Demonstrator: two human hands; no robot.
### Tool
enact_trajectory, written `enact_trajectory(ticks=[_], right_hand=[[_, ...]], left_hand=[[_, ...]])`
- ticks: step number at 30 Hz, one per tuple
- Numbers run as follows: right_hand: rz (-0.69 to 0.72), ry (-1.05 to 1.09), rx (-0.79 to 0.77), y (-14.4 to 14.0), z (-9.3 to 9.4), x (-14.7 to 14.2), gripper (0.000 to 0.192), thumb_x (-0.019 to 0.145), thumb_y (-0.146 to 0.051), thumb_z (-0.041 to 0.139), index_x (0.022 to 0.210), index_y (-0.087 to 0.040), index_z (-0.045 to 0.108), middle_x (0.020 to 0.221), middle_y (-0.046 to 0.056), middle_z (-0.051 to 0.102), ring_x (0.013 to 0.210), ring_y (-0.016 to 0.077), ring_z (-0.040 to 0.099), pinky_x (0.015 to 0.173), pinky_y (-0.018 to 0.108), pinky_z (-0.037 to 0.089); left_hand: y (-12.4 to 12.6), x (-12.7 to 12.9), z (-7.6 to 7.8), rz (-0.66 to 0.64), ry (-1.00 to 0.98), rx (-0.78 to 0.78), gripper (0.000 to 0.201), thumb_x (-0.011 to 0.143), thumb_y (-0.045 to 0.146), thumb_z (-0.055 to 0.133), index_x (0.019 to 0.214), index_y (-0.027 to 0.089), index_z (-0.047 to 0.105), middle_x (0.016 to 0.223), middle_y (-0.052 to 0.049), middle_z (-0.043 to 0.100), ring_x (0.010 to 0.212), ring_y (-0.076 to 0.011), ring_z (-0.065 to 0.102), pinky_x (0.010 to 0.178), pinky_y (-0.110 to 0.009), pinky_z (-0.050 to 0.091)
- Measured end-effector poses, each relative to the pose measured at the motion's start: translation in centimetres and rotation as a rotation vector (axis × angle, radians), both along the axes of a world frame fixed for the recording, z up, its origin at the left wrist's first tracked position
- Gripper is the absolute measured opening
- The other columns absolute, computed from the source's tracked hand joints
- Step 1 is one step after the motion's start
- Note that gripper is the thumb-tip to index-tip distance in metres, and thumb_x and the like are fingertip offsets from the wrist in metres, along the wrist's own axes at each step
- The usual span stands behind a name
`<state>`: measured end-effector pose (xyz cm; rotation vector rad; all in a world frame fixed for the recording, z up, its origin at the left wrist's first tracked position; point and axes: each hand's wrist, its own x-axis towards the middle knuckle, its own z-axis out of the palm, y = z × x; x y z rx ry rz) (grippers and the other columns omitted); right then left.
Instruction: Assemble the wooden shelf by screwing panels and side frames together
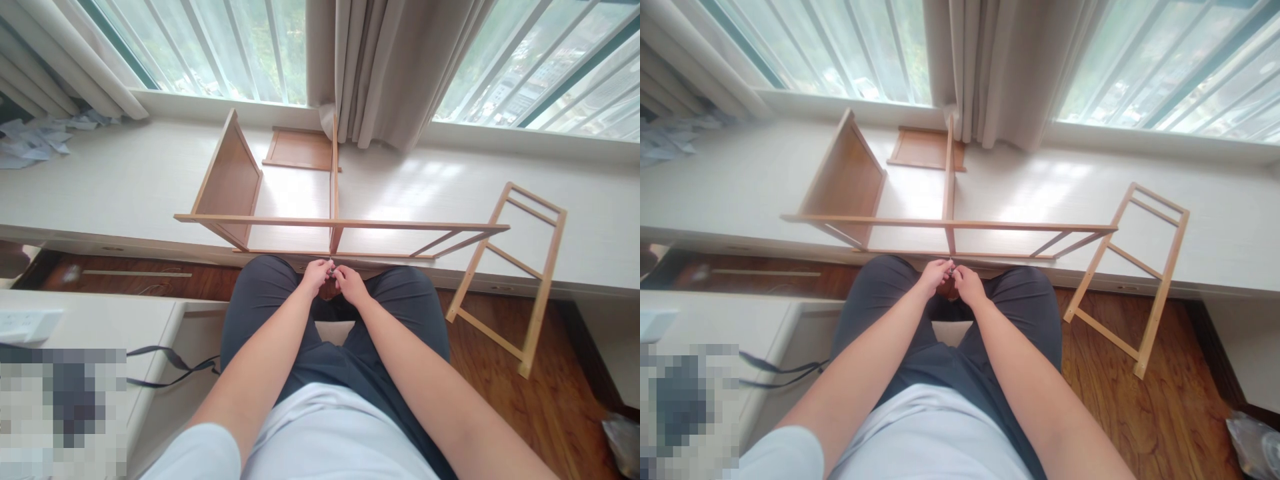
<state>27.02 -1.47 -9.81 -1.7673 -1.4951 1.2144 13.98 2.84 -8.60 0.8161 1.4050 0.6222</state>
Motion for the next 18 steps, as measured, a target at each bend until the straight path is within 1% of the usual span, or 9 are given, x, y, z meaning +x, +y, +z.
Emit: enact_trajectory(ticks=[9, 18], right_hand=[[0.0, 0.033, -0.027, 0.0, -0.5, 0.0, 0.025, 0.095, -0.032, 0.041, 0.082, -0.021, 0.059, 0.06, -0.003, 0.061, 0.057, 0.0132, 0.056, 0.058, 0.022, 0.04], [-0.007, 0.065, -0.041, 0.1, -1.1, 0.0, 0.024, 0.095, -0.031, 0.041, 0.082, -0.02, 0.058, 0.057, -0.003, 0.06, 0.052, 0.0117, 0.054, 0.056, 0.021, 0.039]], left_hand=[[-0.1, 0.0, 0.3, 0.016, -0.008, -0.006, 0.03, 0.082, 0.042, 0.069, 0.072, 0.013, 0.065, 0.064, -0.001, 0.057, 0.05, -0.007, 0.045, 0.046, -0.019, 0.028], [-0.1, 0.0, 0.0, 0.014, -0.004, 0.001, 0.03, 0.082, 0.041, 0.068, 0.073, 0.013, 0.065, 0.063, -0.001, 0.055, 0.049, -0.0068, 0.044, 0.045, -0.019, 0.027]])
